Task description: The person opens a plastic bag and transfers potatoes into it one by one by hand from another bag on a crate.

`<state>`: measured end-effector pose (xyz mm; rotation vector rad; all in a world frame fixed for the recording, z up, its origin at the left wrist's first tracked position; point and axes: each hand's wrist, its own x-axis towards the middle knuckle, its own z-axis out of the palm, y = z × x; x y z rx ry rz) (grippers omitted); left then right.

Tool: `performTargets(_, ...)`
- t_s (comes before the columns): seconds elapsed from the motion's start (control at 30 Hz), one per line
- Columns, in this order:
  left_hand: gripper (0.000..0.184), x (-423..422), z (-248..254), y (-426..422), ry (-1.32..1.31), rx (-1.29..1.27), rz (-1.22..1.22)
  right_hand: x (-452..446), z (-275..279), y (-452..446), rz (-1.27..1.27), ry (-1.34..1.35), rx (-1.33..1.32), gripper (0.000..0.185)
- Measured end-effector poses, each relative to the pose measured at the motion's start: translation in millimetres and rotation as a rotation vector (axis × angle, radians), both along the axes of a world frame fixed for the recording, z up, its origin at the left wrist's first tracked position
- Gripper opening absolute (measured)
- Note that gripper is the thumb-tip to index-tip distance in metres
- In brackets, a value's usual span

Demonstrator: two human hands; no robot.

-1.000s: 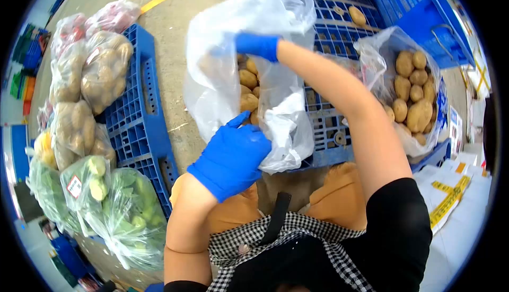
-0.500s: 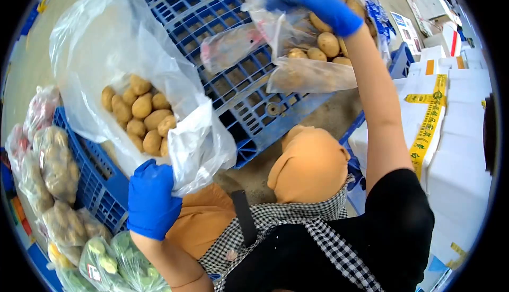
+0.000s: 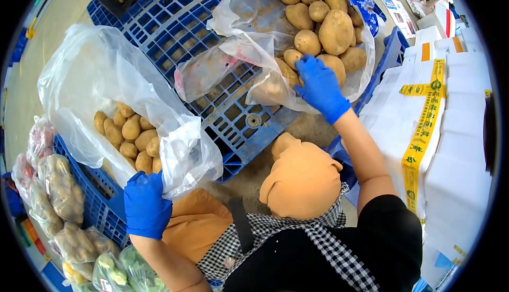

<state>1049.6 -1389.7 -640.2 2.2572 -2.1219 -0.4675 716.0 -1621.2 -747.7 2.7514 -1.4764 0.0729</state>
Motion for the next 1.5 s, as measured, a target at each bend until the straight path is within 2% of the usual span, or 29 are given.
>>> performTargets(0.03,0.014,0,2,0,0.003,0.027,0.008,-1,0,-4,0.056,-0.014,-0.105,0.045)
performTargets(0.1,0.031,0,7,-1,0.014,0.071,0.038,6,-20,-4,0.022,0.071,-0.099,0.049)
performTargets(0.13,0.031,1,7,-1,0.002,0.062,0.033,12,-32,-4,0.010,0.118,-0.098,0.051)
performTargets(0.23,0.031,0,6,-3,-0.023,0.028,0.039,27,-62,-31,-0.013,0.164,-0.187,0.042)
performTargets(0.27,0.032,0,6,-3,-0.028,0.031,0.040,35,-40,-43,-0.025,0.134,0.051,0.038)
performTargets(0.4,0.031,1,10,4,-0.039,-0.003,0.049,28,-23,-57,0.040,-0.090,0.273,0.043)
performTargets(0.5,0.030,0,13,10,-0.039,-0.060,0.063,12,-29,-63,0.179,-0.281,0.300,0.049)
performTargets(0.53,0.030,0,13,12,-0.040,-0.078,0.070,20,-30,-58,0.072,-0.343,0.268,0.052)
performTargets(0.63,0.030,0,12,10,-0.043,-0.020,0.055,34,-21,-56,-0.068,-0.249,0.308,0.051)
performTargets(0.67,0.025,0,12,9,-0.041,-0.031,0.070,33,-20,-58,-0.025,-0.203,0.272,0.052)
performTargets(0.77,0.015,-2,16,12,-0.037,-0.061,0.103,24,12,-64,-0.172,-0.678,0.863,0.050)
performTargets(0.8,0.015,-3,19,15,-0.031,-0.065,0.118,11,-2,-72,-0.214,-0.930,1.011,0.052)
performTargets(0.9,0.016,2,15,23,0.000,-0.075,0.116,-1,22,-59,-0.361,-1.791,1.317,0.056)
performTargets(0.93,0.016,3,13,25,0.013,-0.079,0.103,0,27,-53,-0.278,-2.070,1.417,0.063)
performTargets(1.03,0.018,2,13,24,0.040,-0.110,0.077,30,50,-35,-0.002,-2.309,1.633,0.071)
performTargets(1.07,0.018,3,12,25,0.037,-0.119,0.068,50,52,-29,0.002,-2.322,1.552,0.078)
performTargets(1.17,0.021,4,13,22,0.042,-0.102,0.054,115,65,-7,0.118,-2.186,1.713,0.076)
performTargets(1.23,0.021,6,10,22,0.033,-0.084,0.062,157,59,-3,0.015,-2.081,2.104,0.072)
performTargets(1.27,0.022,6,11,23,0.037,-0.097,0.068,181,62,10,0.182,-1.956,1.873,0.070)
performTargets(1.33,0.021,8,9,27,0.025,-0.119,0.079,214,59,27,0.220,-1.791,1.982,0.069)
performTargets(1.37,0.027,10,8,29,-0.019,-0.131,0.058,228,61,35,0.233,-1.739,2.015,0.068)
performTargets(1.5,0.022,7,8,27,-0.024,-0.150,0.072,255,70,48,0.118,-1.771,2.161,0.070)
